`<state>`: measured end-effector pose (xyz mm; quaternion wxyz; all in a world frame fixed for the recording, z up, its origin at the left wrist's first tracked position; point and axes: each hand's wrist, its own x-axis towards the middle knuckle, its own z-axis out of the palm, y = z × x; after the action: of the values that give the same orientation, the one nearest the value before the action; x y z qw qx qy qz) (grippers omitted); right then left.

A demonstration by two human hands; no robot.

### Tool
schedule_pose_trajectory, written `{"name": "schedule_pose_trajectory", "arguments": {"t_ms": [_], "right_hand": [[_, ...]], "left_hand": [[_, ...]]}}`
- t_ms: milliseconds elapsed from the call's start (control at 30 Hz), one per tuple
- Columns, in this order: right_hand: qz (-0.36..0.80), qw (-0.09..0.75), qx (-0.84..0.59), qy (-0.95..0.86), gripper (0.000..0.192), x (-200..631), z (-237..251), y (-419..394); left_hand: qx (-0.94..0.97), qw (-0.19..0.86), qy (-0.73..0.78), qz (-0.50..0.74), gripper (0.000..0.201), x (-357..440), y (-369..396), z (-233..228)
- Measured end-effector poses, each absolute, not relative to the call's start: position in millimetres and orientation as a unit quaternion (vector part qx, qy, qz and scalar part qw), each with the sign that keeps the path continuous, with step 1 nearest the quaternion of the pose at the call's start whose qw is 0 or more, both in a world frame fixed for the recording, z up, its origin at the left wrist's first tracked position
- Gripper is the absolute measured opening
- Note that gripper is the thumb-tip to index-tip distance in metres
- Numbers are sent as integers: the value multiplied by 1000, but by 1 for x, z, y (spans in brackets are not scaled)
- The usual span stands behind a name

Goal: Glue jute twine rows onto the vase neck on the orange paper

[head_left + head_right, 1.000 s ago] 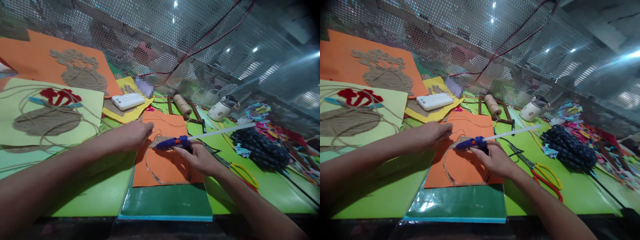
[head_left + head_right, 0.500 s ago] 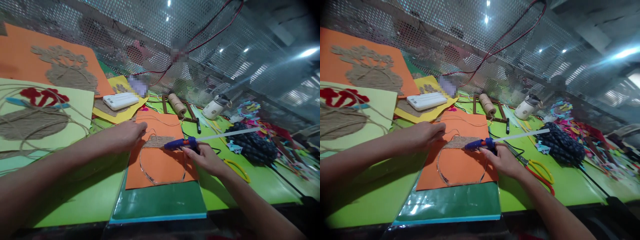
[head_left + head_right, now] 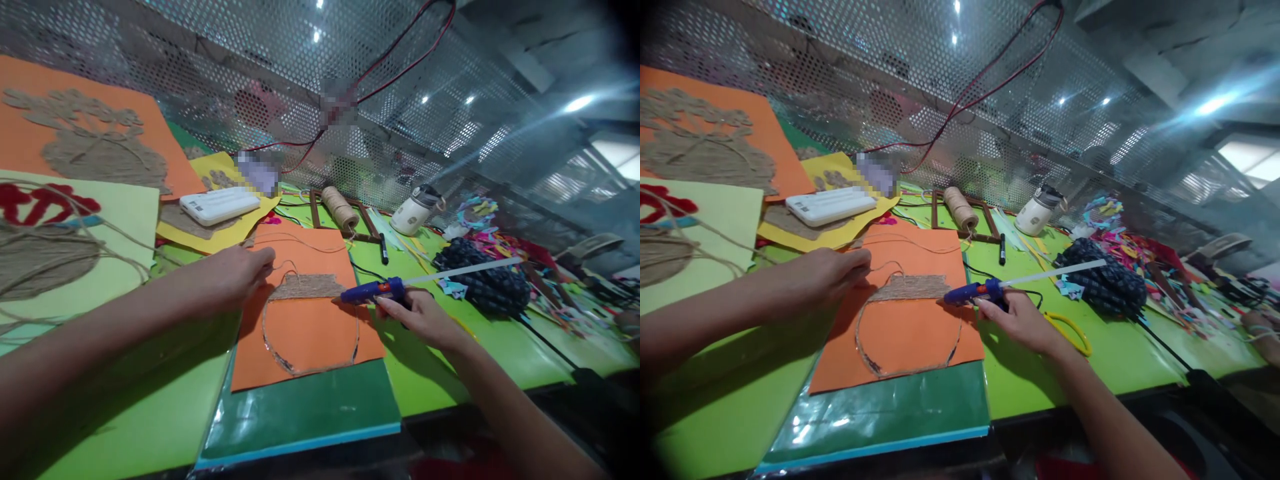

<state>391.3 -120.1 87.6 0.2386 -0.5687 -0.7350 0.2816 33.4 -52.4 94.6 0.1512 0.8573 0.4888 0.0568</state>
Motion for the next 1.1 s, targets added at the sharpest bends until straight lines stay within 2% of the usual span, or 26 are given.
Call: {"name": "schedule_pose_trajectory", "arguments": {"t_ms": [167,333,433,533,600,733,833,933,1100], "right_hand": [[269,309,-578,-705,55,420,104,-119],[84,391,-595,-698,58,441,106,-88],[6,401,-599,-693,54,446,94,-53],[-51,378,-588,-713,41,440,81,-17],[-72,340,-581,-736,33,432,75,3],[-85,261,-585,-763,29,415,68,29],[-67,219,-597,-769,34,410,69,37],[-34,195,-605,-771,35,411,76,33],[11,216,-580,-785,30,394,103,-13]], "left_hand": [[846,159,501,88,20,29,-49,90],[843,165,501,100,25,25,-37,84],[820,239,496,158,33,19,-29,81],[771,318,476,280,39,12,-29,86],[742,317,463,367,39,11,-38,97],[671,338,449,484,30,18,-64,123],[679,367,411,486,22,27,-73,127],[737,388,345,434,24,33,-71,117],[770,369,380,356,29,42,-73,105]]}}
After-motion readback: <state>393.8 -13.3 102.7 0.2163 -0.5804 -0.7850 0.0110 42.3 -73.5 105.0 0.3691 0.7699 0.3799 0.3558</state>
